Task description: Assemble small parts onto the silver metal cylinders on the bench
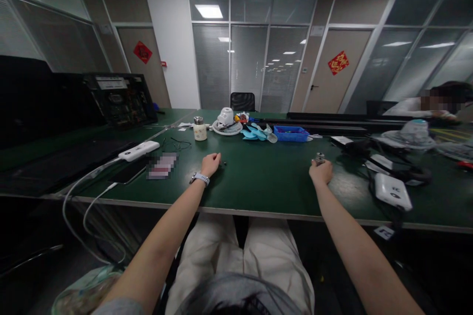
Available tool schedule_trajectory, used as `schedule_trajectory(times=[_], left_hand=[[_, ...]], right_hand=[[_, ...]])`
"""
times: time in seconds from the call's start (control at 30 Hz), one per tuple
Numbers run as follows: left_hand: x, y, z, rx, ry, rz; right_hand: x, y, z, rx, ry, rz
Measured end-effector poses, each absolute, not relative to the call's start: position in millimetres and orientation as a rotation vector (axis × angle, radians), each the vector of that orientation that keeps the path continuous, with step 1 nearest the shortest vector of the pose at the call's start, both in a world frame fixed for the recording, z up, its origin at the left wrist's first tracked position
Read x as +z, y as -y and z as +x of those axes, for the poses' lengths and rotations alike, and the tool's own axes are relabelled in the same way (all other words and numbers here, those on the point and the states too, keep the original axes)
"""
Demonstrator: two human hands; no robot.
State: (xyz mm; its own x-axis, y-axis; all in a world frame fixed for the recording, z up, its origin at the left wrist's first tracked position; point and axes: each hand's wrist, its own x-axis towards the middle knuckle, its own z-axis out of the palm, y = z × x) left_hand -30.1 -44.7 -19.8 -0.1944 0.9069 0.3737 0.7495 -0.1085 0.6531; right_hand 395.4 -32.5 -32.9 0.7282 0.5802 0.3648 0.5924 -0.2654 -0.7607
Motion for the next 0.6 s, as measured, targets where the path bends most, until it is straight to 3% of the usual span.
schedule_trajectory(times=[0.1, 0.2, 0.3, 0.47, 0.6], left_hand=[[-20.1, 44.8, -30.2, 1.177, -1.957, 1.852], [-20.3, 44.0, -30.4, 1.188, -1.944, 1.855], [-20.6, 42.3, -30.7, 1.243, -1.891, 1.819], [-19.8, 43.0, -30.9, 1.388, -1.778, 1.671], [-17.6, 46.5, -31.3, 1.391, -1.784, 1.689]], right_hand=[[-29.2, 38.6, 388.7, -0.021, 0.864, -1.958], [-18.9, 53.8, 372.1, -0.267, 0.852, -1.846], [-10.3, 68.2, 334.7, -0.352, 1.159, -1.597], [-15.2, 61.6, 228.6, 0.357, 1.851, -1.214], [-16.0, 43.7, 154.4, 0.475, 2.035, -1.405]])
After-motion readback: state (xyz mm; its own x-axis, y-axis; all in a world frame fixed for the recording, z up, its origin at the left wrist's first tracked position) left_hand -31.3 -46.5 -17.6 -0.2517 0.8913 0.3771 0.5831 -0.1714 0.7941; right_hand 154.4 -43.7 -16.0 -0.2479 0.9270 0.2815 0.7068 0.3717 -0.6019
